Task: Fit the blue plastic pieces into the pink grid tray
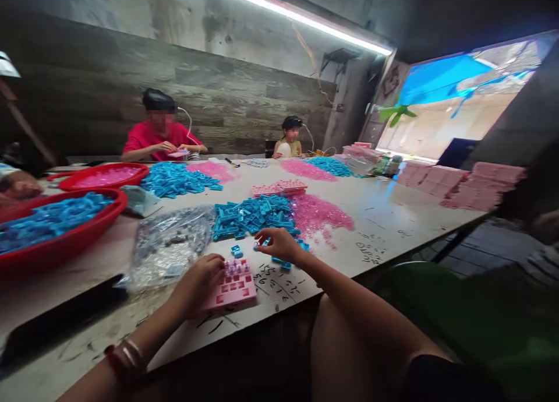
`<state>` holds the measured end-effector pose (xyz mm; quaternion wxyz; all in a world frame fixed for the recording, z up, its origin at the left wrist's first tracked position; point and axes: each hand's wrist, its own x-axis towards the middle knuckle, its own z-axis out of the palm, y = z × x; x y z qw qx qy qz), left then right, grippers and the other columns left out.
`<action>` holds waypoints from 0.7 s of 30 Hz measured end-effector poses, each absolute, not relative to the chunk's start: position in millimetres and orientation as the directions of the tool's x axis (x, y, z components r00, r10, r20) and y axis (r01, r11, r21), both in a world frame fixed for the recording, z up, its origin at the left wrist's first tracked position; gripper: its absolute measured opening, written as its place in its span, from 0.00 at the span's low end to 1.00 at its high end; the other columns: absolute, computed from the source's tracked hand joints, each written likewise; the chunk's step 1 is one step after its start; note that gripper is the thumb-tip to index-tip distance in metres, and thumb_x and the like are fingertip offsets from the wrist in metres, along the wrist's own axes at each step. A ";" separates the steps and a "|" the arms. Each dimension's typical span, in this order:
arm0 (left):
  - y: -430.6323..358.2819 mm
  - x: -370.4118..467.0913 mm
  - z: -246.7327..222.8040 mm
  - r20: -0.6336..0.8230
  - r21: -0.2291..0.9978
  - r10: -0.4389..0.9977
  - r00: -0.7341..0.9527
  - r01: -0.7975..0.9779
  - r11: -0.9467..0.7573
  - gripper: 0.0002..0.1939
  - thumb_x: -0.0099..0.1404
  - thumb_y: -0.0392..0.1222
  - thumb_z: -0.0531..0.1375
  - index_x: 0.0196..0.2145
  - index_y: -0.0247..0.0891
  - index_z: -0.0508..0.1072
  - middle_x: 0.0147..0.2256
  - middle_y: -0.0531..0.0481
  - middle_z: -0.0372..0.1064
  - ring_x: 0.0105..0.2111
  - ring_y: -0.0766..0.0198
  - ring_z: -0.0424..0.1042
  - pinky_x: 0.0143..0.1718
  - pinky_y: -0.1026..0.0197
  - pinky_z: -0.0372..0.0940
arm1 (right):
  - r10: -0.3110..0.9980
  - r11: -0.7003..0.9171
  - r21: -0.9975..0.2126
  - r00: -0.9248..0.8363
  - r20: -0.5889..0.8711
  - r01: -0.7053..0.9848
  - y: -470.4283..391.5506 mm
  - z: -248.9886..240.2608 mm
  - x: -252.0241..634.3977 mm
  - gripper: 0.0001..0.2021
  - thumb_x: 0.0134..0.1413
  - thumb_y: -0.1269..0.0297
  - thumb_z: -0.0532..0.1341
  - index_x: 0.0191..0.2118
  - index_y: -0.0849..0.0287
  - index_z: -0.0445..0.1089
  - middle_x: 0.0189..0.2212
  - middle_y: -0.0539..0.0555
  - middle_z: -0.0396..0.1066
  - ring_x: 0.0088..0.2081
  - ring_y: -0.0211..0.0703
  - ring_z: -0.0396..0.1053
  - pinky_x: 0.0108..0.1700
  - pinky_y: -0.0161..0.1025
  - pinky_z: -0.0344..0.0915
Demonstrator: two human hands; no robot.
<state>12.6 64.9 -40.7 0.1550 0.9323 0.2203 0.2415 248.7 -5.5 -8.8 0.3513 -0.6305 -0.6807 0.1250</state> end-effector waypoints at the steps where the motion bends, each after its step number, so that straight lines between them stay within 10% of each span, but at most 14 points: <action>1: 61.9 12.6 -38.0 0.368 0.406 0.493 0.788 0.341 -0.848 0.10 0.62 0.39 0.50 0.29 0.37 0.70 0.37 0.45 0.69 0.38 0.60 0.68 0.41 0.59 0.63 | 0.950 0.198 -0.627 0.011 0.313 0.754 -5.6 -10.1 242.9 0.10 0.43 0.68 0.63 0.35 0.59 0.71 0.29 0.49 0.74 0.25 0.33 0.67 0.29 0.31 0.61; 21: 53.4 0.7 -28.0 0.236 0.482 0.549 0.802 0.394 -0.783 0.13 0.55 0.37 0.57 0.40 0.38 0.64 0.37 0.47 0.68 0.37 0.59 0.67 0.36 0.60 0.60 | 0.822 0.527 -0.375 -0.346 0.451 0.763 -9.2 -26.8 172.1 0.10 0.40 0.77 0.62 0.32 0.61 0.66 0.29 0.53 0.68 0.31 0.39 0.65 0.34 0.34 0.61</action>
